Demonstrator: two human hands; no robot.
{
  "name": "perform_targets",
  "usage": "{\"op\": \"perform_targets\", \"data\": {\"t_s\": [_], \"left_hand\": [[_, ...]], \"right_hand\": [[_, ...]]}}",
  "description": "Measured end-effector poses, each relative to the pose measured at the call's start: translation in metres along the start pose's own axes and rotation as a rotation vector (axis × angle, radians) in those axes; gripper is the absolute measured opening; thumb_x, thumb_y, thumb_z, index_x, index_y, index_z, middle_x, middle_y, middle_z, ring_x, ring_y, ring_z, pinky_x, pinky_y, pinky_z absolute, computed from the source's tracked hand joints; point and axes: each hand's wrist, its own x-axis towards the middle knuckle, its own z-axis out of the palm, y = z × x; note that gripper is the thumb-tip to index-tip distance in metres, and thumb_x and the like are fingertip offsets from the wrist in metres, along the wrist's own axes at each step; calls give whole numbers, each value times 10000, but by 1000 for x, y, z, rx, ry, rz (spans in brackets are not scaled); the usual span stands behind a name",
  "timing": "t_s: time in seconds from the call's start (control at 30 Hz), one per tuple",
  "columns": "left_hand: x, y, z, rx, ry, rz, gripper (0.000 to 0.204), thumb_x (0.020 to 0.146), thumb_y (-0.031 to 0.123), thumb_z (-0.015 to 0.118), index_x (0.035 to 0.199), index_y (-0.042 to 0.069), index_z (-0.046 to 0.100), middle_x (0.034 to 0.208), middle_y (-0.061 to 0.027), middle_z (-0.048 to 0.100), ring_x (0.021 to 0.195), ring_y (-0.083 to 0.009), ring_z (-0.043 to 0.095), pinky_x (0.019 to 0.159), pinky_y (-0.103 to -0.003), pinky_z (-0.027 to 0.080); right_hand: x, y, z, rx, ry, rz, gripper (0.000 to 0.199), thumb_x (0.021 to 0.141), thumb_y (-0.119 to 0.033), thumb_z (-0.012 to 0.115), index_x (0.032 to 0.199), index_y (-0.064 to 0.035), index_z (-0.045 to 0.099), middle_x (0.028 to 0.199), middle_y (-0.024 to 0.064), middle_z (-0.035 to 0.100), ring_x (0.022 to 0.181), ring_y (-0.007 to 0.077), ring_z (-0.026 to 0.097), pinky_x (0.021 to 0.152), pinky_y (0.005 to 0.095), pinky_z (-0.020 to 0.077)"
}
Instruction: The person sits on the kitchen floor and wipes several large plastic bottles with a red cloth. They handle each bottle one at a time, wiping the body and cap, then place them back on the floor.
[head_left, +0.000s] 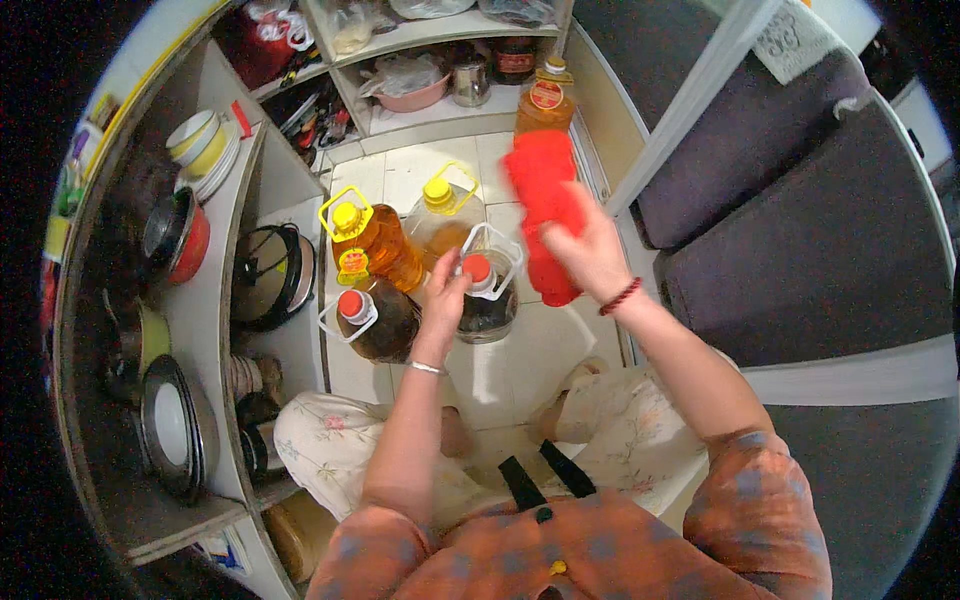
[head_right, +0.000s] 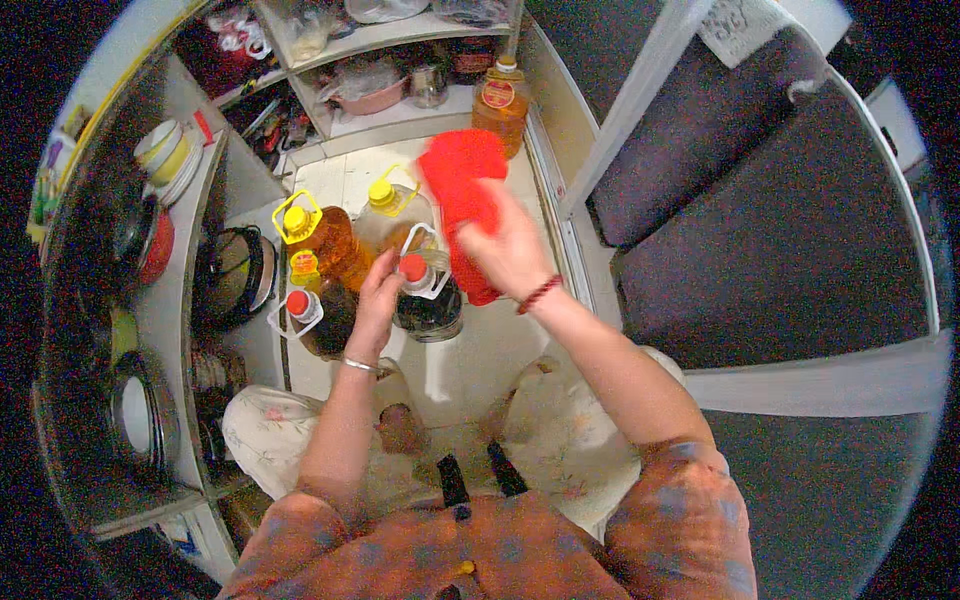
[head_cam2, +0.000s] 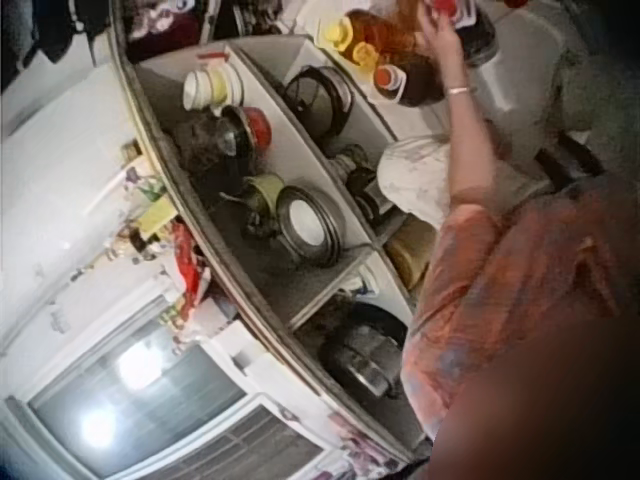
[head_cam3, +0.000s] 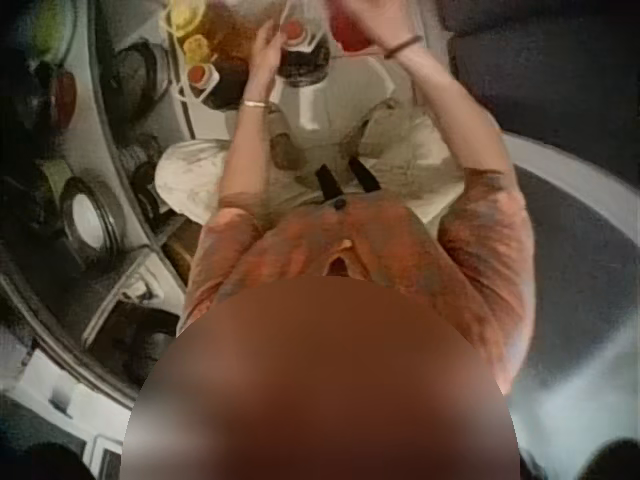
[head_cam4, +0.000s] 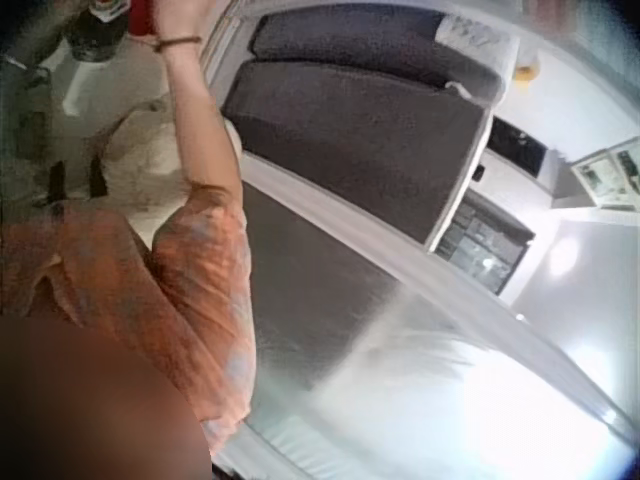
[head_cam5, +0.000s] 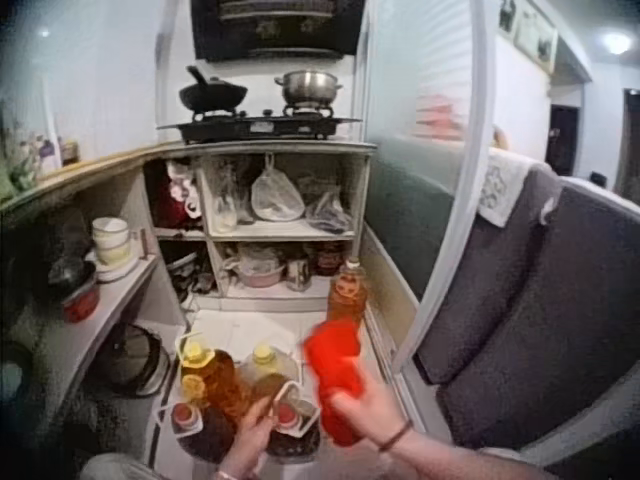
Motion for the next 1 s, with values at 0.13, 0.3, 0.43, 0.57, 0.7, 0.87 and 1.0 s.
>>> {"op": "perform_targets", "data": {"t_s": [0.13, 0.3, 0.43, 0.57, 0.7, 0.87, 1.0], "left_hand": [[5, -42, 5, 231, -85, 288, 436, 875, 25, 505, 1311, 17, 481, 1306, -131, 528, 1192, -244, 500, 1021, -348, 374], [5, -36, 3, 387, -152, 494, 385, 860, -8, 509, 1242, 28, 532, 1265, -119, 558, 1147, -252, 536, 989, -369, 410], [-3, -24, 14, 393, -100, 330, 476, 825, -29, 558, 1288, 25, 463, 1223, -135, 562, 1134, -241, 544, 972, -349, 420], [1, -31, 6, 370, -125, 283, 502, 820, -1, 613, 1290, -3, 436, 1194, -139, 566, 1119, -229, 553, 966, -348, 430], [-1, -27, 3, 348, -91, 336, 499, 822, 28, 645, 1280, -12, 450, 1165, -140, 590, 1100, -226, 565, 957, -342, 433], [-2, -34, 12, -360, -119, 70, 448, 860, 101, 616, 1265, -11, 463, 1228, -139, 552, 1157, -229, 516, 996, -386, 399], [2, -36, 1, 473, -165, 301, 448, 843, 52, 618, 1259, 1, 461, 1209, -137, 558, 1139, -267, 528, 990, -383, 402]], "right_hand": [[-33, 35, 62, -423, -278, -137, 529, 772, -255, 615, 1271, -118, 502, 1288, 166, 515, 1203, 351, 456, 1004, 483, 389], [-52, 49, 87, -401, -212, 81, 483, 788, -271, 585, 1257, -180, 516, 1389, 142, 419, 1228, 354, 409, 962, 517, 408], [-32, 78, 68, -47, -70, 478, 436, 858, -269, 550, 1246, -74, 505, 1130, 177, 625, 1043, 371, 585, 882, 467, 473], [-14, 102, 63, 512, 411, 600, 362, 890, -249, 557, 1177, -29, 574, 1054, 181, 664, 962, 305, 642, 827, 394, 494], [-2, 44, 31, 290, 305, 397, 389, 848, -294, 589, 1143, -40, 584, 1051, 195, 649, 966, 329, 633, 821, 401, 493], [-36, 28, 83, -388, -129, -62, 427, 754, -269, 629, 1150, -120, 575, 1057, 155, 590, 1045, 351, 531, 940, 467, 427], [-33, 45, 85, -453, -163, -113, 419, 774, -230, 604, 1170, -102, 550, 1082, 172, 590, 1048, 360, 539, 934, 448, 435]]}}
